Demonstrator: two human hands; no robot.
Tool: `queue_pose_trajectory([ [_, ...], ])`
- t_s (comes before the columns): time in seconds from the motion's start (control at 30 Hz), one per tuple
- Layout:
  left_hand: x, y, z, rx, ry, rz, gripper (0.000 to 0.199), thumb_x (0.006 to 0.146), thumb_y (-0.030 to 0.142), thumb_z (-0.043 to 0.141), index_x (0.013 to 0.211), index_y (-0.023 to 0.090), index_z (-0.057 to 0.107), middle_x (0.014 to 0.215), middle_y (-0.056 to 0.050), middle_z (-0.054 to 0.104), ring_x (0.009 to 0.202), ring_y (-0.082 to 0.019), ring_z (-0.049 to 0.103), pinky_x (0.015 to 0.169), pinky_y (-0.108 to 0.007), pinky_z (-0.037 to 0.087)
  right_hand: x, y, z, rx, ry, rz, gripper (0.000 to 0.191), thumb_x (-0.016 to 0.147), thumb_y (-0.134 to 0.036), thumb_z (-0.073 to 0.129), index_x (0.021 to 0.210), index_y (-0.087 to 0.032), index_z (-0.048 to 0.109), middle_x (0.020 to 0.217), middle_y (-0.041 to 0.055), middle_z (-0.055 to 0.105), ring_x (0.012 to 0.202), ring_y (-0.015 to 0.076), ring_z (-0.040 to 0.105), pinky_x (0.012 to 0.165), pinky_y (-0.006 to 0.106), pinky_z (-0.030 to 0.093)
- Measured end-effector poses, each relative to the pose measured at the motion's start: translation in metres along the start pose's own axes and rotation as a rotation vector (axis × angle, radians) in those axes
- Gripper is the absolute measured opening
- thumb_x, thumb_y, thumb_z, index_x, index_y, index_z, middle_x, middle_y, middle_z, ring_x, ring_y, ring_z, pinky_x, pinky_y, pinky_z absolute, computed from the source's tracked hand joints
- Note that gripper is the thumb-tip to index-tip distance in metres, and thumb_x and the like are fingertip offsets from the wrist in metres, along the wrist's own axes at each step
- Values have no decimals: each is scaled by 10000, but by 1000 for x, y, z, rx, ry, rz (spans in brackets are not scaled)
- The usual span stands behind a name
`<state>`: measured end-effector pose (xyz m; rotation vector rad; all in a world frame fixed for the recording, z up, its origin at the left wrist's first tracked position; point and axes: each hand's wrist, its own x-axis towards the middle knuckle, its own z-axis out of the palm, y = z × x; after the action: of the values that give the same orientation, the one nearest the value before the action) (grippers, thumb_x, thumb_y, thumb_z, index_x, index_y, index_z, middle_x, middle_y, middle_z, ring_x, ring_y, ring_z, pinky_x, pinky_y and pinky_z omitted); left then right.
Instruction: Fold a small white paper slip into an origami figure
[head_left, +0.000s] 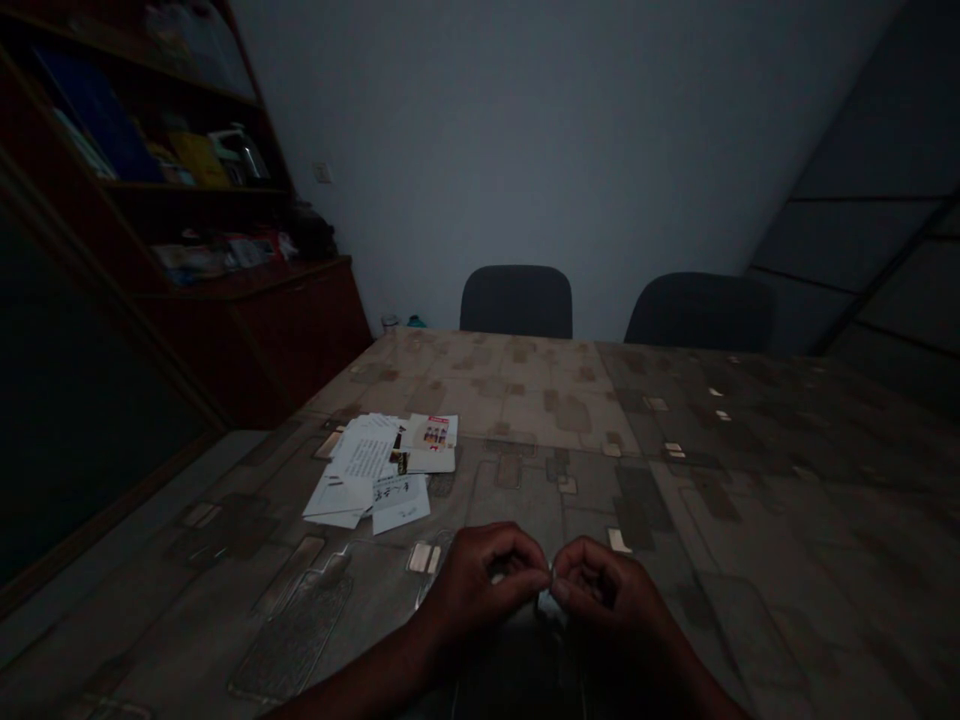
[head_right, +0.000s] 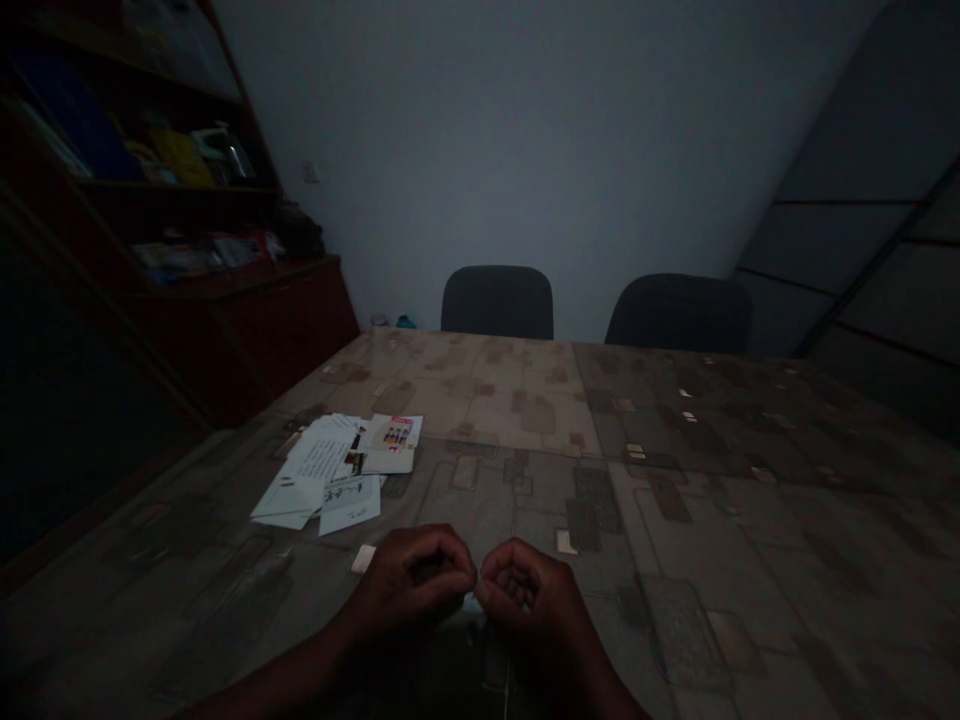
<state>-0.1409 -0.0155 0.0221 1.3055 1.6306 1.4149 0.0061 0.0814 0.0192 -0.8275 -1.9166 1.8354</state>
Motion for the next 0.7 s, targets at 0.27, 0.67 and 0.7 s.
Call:
queue_pose_trajectory([
  [0.27,1,-1,-2,-135,-66,-76,239,825,307,587,708,134,703,616,-14,627,592,-135,563,567,-210,401,1,0,-4,-22,4,-29,230,681,-366,695,699,-173,572,572,-56,455,532,101,385,508,209,270],
  [0.67,2,2,-1,-24,-37,-68,154,738,263,627,676,137,691,639,-13,614,619,-143,532,592,-231,375,2,2,-10,-222,-39,-127,107,740,-283,621,721,-180,597,596,-39,520,568,123,474,537,215,344],
  [0.7,2,2,-1,-20,-37,-64,156,740,263,622,672,137,685,635,-14,611,617,-144,534,590,-231,375,2,3,-10,-227,-40,-133,104,737,-282,620,717,-182,598,590,-40,518,563,122,473,534,215,345],
])
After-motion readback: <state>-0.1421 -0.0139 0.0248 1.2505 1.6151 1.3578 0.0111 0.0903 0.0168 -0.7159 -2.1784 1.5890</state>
